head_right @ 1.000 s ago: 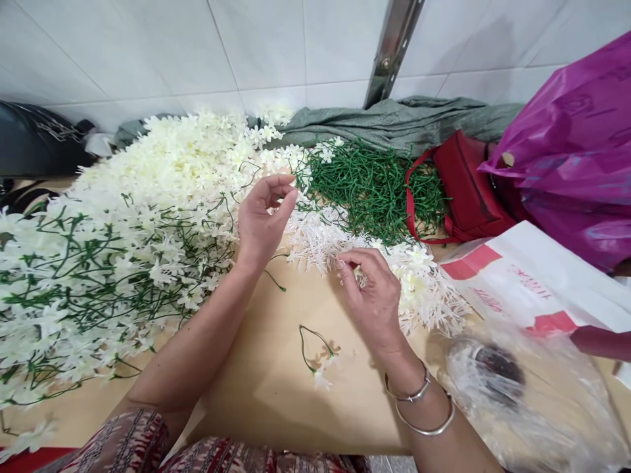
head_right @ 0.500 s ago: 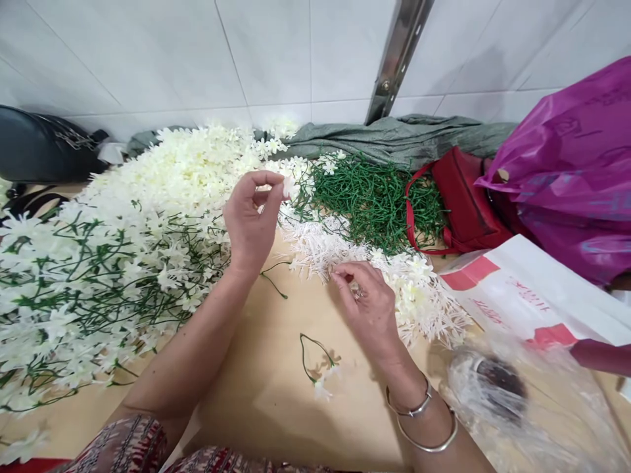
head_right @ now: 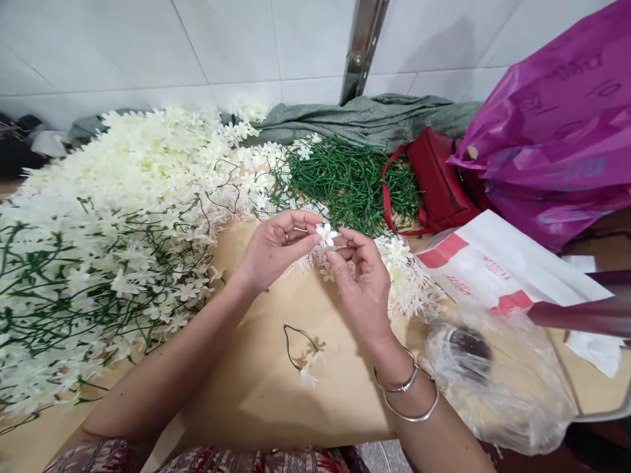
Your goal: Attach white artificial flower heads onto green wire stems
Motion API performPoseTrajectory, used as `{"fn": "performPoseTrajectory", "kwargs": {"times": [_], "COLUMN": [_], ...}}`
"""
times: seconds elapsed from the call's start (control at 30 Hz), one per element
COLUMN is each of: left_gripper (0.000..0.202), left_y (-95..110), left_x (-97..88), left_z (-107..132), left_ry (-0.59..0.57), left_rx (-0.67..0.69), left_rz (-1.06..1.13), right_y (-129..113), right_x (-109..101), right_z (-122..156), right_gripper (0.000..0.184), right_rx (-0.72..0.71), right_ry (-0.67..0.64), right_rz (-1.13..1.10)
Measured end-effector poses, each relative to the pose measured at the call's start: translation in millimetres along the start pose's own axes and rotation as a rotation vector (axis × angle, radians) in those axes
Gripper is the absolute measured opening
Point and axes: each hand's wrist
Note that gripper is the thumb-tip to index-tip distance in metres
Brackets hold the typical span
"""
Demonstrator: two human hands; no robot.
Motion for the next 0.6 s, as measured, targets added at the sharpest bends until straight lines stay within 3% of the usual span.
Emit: {"fn": "performPoseTrajectory", "kwargs": {"times": [0.13,0.3,0.5,0.6], "left_gripper": [0.018,0.012,0.031,0.04], "left_y": [-3.9,-12.3,-20.1,-21.7], "left_x": [7.2,3.6,1.6,2.3], "left_z": [18.1,37.9,42.3,41.7], "left_ry": [-0.008,0.075,-0.039,-0.033], "left_rx": [0.012,0.027,-0.088,-0.098], "left_rz": [-0.071,-0.168,0.089,0.132], "right_y": [-1.7,-6.0,-0.3,0.5], "right_x": [1.1,2.7,1.8,0.2], "right_z": [-0.8,3.3,3.3,3.2], "right_gripper": [0.01,0.009,0.018,0.014], "right_rx": [0.076,0.109,0.291,0.277], "right_ry": [-0.012,-0.109,-0.23,-0.217], "right_rz": [-0.061,-0.033,-0.245,-0.239]}}
Point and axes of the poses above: each hand's wrist, its own z-axis away from the middle knuckle, its own x-axis out of the palm, y = z × x, and after that the axes turned 11 degrees about -z, right-handed
